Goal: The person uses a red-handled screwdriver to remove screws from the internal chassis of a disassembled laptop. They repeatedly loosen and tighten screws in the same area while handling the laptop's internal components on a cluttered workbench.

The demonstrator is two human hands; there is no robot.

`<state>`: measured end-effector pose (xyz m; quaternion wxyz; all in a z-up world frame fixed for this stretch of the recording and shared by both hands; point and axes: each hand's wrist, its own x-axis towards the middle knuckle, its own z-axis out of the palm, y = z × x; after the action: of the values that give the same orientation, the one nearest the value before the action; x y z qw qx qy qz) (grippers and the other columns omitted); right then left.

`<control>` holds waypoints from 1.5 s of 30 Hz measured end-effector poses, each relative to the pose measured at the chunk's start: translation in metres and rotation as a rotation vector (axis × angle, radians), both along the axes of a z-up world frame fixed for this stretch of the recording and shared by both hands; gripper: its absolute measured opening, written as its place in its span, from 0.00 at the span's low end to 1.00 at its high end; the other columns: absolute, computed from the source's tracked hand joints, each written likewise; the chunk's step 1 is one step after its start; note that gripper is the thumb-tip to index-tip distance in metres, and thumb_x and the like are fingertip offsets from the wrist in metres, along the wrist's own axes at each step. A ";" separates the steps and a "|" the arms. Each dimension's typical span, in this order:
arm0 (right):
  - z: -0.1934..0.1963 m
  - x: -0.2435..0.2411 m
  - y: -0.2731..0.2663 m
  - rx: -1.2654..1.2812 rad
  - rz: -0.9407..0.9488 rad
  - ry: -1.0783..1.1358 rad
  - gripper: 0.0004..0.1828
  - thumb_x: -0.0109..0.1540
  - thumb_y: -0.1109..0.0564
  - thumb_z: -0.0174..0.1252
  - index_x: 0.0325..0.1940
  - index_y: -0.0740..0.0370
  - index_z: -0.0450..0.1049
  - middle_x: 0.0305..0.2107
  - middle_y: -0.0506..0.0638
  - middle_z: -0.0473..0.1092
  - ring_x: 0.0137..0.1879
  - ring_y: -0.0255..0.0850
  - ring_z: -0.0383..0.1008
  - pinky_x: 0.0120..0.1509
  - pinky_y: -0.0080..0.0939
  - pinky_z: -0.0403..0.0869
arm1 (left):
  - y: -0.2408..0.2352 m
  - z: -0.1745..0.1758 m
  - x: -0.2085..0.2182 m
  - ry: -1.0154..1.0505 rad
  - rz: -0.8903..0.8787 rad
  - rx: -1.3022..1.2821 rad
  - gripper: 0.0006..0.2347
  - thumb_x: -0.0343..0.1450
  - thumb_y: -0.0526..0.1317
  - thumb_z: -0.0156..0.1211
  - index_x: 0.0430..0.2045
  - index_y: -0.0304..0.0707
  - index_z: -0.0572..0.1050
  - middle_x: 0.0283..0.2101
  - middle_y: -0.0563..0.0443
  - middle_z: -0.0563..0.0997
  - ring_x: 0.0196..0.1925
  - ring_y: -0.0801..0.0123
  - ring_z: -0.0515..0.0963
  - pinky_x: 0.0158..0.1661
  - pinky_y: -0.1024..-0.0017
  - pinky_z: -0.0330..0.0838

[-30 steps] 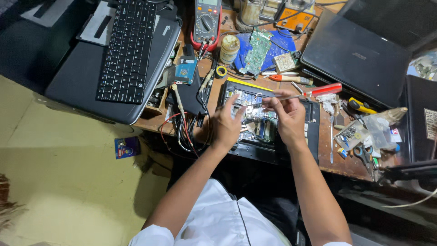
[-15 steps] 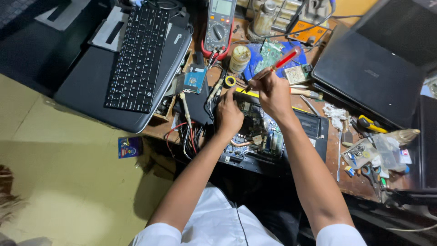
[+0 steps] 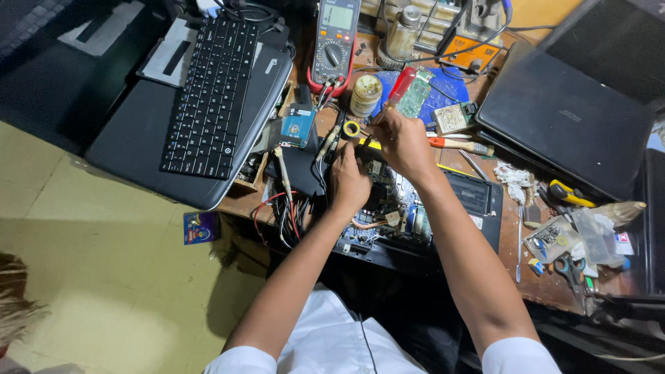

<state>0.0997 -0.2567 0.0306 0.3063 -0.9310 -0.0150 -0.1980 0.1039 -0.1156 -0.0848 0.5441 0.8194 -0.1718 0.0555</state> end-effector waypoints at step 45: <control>0.066 -0.010 0.024 0.350 0.004 -0.266 0.14 0.66 0.64 0.72 0.45 0.65 0.71 0.34 0.59 0.78 0.41 0.52 0.85 0.48 0.51 0.83 | -0.010 0.064 0.025 -0.353 -0.020 -0.339 0.09 0.70 0.33 0.74 0.41 0.42 0.82 0.39 0.44 0.86 0.45 0.42 0.86 0.41 0.58 0.82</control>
<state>0.0900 -0.2323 0.0962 0.4590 -0.8291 -0.0225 -0.3183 0.1287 -0.1258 -0.0208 0.6359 0.6923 -0.2604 0.2205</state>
